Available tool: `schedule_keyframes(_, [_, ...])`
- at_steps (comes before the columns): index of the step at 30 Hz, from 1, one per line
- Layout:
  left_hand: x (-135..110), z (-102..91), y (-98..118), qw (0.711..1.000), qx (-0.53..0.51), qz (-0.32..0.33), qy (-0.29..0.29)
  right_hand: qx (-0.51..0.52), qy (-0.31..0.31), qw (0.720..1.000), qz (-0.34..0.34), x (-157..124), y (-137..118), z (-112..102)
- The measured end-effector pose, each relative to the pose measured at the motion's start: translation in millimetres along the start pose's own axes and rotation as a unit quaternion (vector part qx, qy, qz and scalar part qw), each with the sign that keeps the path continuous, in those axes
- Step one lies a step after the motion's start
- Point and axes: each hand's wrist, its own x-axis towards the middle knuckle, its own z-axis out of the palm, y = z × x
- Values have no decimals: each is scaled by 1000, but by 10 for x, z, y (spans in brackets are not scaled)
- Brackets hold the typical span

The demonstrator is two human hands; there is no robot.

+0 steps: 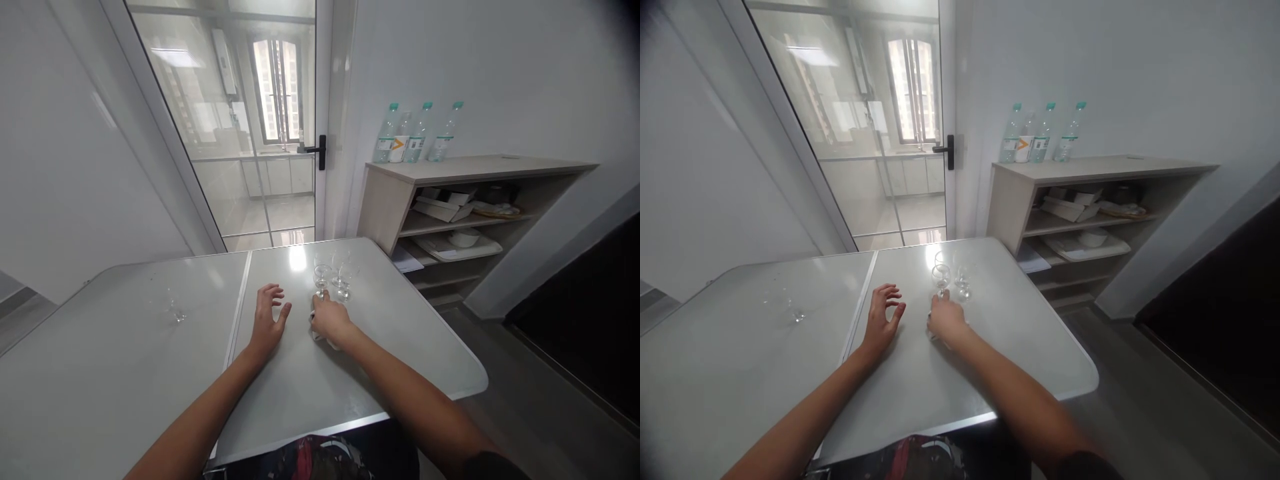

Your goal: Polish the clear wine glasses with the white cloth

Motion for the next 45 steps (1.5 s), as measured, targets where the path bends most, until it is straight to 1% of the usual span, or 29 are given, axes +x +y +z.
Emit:
schedule_keyframes(6, [7, -15, 9, 1000, -2, 0, -4, 20, 9, 1000, 12, 42, 63, 3])
schedule_keyframes(13, [18, -30, 9, 1000, 3, -15, -9, 22, -4, 999, 29, -28, 42, -74])
schedule_keyframes(20, [30, -38, 42, 1000, 4, -15, -12, 21, 9, 999, 32, -76, 22, -144])
schedule_keyframes(23, [37, -47, 48, 1000, 14, -15, -9, 19, 30, 999, 39, -141, -24, -206])
schedule_keyframes(25, [43, -56, 51, 1000, 22, -14, -6, 30, 64, 997, 43, -203, -78, -240])
schedule_keyframes(26, [47, -61, 53, 1000, 26, -13, -7, 47, 87, 995, 33, -232, -109, -249])
schedule_keyframes(28, [55, -74, 60, 999, 32, -10, -17, 119, 131, 984, -32, -271, -170, -244])
schedule_keyframes(29, [58, -80, 64, 999, 34, -7, -31, 171, 150, 971, -78, -276, -196, -230])
schedule_keyframes(30, [62, -86, 69, 998, 34, -6, -50, 227, 165, 952, -124, -270, -214, -210])
schedule_keyframes(31, [64, -91, 74, 997, 27, -11, -72, 283, 179, 928, -160, -253, -225, -186])
schedule_keyframes(32, [66, -95, 78, 995, 11, -22, -93, 334, 194, 904, -182, -227, -227, -161])
schedule_keyframes(33, [67, -96, 82, 993, -15, -41, -113, 378, 211, 883, -184, -193, -221, -136])
schedule_keyframes(35, [68, -92, 84, 981, -85, -98, -143, 450, 222, 850, -157, -114, -191, -94])
schedule_keyframes(37, [74, -83, 82, 963, -145, -149, -171, 530, 192, 818, -117, -35, -156, -63])
schedule_keyframes(38, [80, -80, 80, 956, -161, -162, -181, 570, 168, 797, -102, -2, -142, -52])
schedule_keyframes(40, [102, -86, 70, 956, -167, -165, -177, 634, 130, 756, -99, 45, -129, -38])
schedule_keyframes(43, [155, -137, 44, 969, -150, -160, -115, 689, 123, 705, -116, 52, -137, -37])
schedule_keyframes(45, [191, -185, 22, 970, -152, -172, -75, 722, 106, 673, -121, 21, -148, -58])
